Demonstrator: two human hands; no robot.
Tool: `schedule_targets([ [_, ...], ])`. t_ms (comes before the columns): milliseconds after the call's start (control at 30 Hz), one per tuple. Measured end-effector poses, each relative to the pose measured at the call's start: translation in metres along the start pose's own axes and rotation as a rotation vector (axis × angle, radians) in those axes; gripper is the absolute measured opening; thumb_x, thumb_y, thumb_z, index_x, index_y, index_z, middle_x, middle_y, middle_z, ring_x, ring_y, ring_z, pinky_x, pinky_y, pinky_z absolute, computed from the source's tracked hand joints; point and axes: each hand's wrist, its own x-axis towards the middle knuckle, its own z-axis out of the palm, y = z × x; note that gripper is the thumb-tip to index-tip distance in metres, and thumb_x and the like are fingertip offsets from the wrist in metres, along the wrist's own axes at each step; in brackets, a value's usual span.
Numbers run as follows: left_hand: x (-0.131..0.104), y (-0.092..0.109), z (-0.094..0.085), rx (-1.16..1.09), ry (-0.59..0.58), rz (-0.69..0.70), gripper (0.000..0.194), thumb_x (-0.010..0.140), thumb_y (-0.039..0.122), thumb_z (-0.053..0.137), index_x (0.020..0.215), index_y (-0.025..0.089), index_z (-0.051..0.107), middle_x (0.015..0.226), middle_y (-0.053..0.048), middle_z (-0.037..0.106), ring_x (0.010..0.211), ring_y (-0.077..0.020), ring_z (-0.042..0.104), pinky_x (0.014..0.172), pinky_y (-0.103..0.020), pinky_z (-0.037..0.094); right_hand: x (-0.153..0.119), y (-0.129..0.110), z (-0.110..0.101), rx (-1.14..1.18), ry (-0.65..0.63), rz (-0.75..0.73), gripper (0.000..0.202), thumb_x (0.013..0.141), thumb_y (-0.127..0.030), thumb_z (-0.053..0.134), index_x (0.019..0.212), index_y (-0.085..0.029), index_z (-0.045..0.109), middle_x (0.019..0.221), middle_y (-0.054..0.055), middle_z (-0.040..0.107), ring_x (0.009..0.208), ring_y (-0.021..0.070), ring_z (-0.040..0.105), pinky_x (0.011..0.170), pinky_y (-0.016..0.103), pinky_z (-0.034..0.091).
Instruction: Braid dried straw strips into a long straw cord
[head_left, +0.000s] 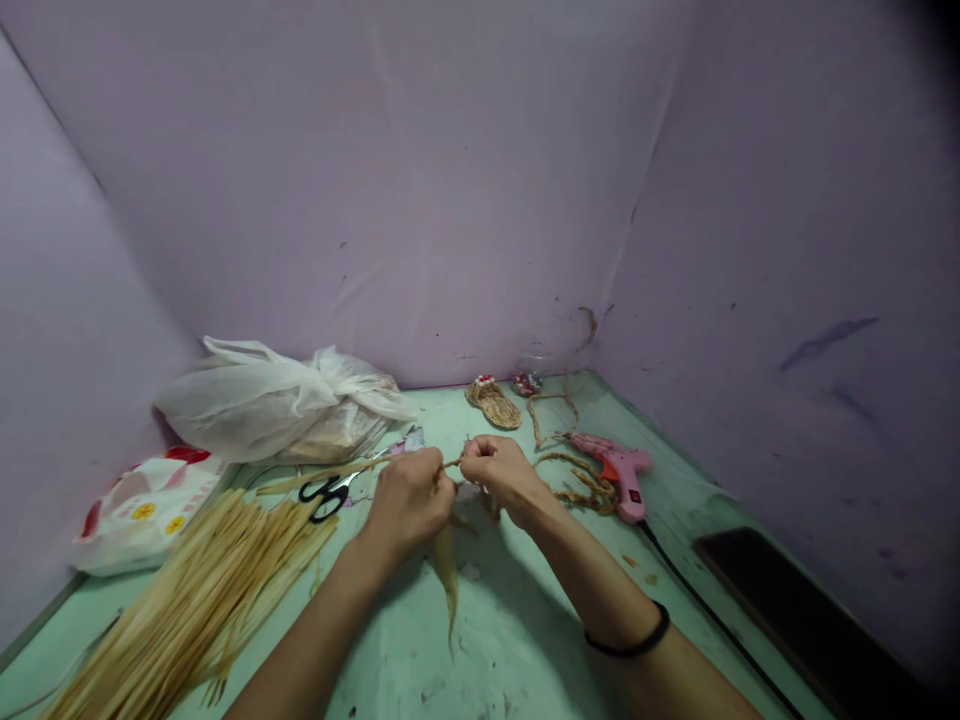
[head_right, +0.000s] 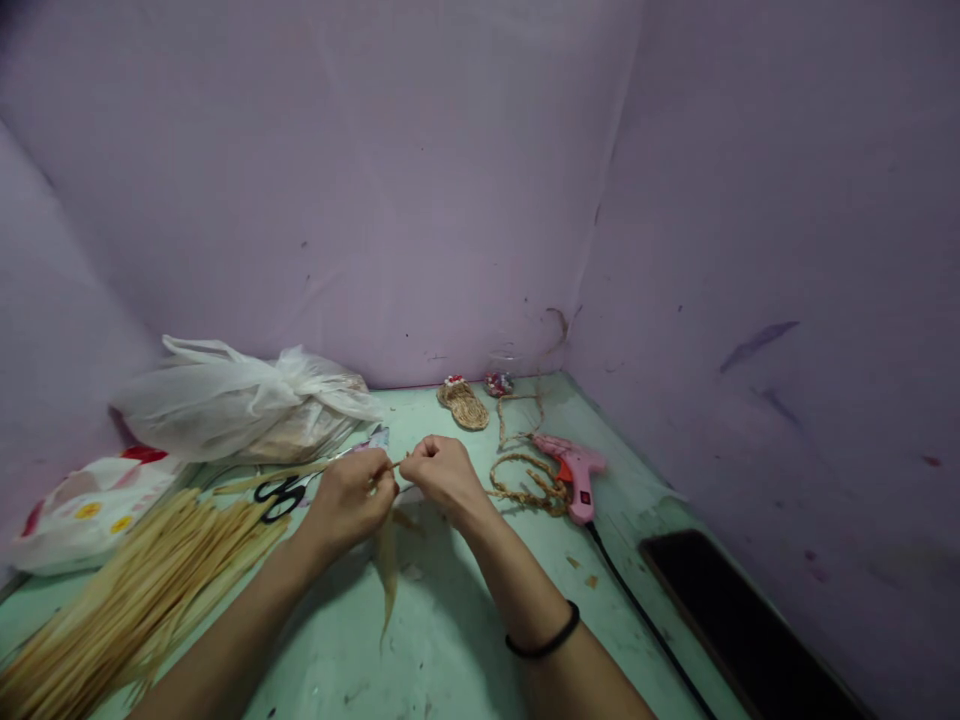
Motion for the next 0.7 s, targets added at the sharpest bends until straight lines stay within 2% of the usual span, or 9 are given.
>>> schedule_targets([
  [100, -0.004, 0.006, 0.008, -0.034, -0.124, -0.094, 0.013, 0.069, 0.018, 0.037, 0.059, 0.018, 0.047, 0.052, 0.002, 0.045, 0.051, -0.0109, 0.041, 0.051, -0.023, 0.023, 0.007, 0.011, -0.004, -0.110, 0.048, -0.091, 0.005, 0.057, -0.020, 0.047, 0.054, -0.017, 0.044, 0.049, -0.004, 0.043, 0.045, 0.0073, 0.036, 0.042, 0.019, 0.026],
  [267, 0.001, 0.008, 0.029, -0.239, -0.128, -0.281, 0.010, 0.063, 0.017, 0.039, 0.053, 0.018, 0.040, 0.051, 0.003, 0.042, 0.052, -0.0098, 0.040, 0.049, -0.021, 0.025, 0.015, 0.026, -0.008, -0.318, 0.075, -0.202, 0.008, 0.062, -0.020, 0.044, 0.061, -0.016, 0.051, 0.053, -0.002, 0.050, 0.050, 0.0093, 0.043, 0.046, 0.019, 0.029],
  [433, 0.019, 0.012, 0.066, -0.480, -0.214, -0.590, 0.015, 0.064, 0.020, 0.041, 0.049, 0.019, 0.040, 0.044, 0.003, 0.042, 0.044, -0.0098, 0.042, 0.042, -0.020, 0.026, 0.036, 0.050, -0.014, -0.507, 0.172, -0.080, 0.013, 0.063, -0.023, 0.044, 0.058, -0.016, 0.054, 0.052, 0.001, 0.054, 0.051, 0.0118, 0.048, 0.048, 0.021, 0.032],
  [500, 0.028, 0.011, 0.076, -0.497, -0.176, -0.622, 0.013, 0.063, 0.019, 0.042, 0.050, 0.019, 0.041, 0.041, 0.003, 0.042, 0.042, -0.0100, 0.043, 0.041, -0.020, 0.026, 0.048, 0.056, -0.015, -0.556, 0.207, -0.069, 0.016, 0.065, -0.024, 0.043, 0.060, -0.015, 0.056, 0.054, 0.002, 0.057, 0.052, 0.0129, 0.050, 0.049, 0.022, 0.033],
  [600, 0.040, 0.004, 0.083, -0.515, -0.124, -0.659, 0.011, 0.063, 0.019, 0.044, 0.051, 0.019, 0.043, 0.037, 0.003, 0.041, 0.038, -0.0109, 0.044, 0.039, -0.020, 0.028, 0.067, 0.057, -0.012, -0.579, 0.195, -0.098, 0.018, 0.066, -0.025, 0.044, 0.065, -0.015, 0.059, 0.060, 0.004, 0.061, 0.057, 0.0142, 0.054, 0.052, 0.022, 0.035],
  [700, 0.048, -0.004, 0.085, -0.612, -0.196, -0.773, 0.012, 0.066, 0.023, 0.043, 0.055, 0.019, 0.045, 0.033, 0.003, 0.039, 0.033, -0.0130, 0.045, 0.036, -0.021, 0.031, 0.079, 0.056, -0.005, -0.581, 0.209, -0.123, 0.018, 0.065, -0.024, 0.047, 0.068, -0.014, 0.062, 0.065, 0.007, 0.064, 0.061, 0.0159, 0.056, 0.056, 0.023, 0.038],
])
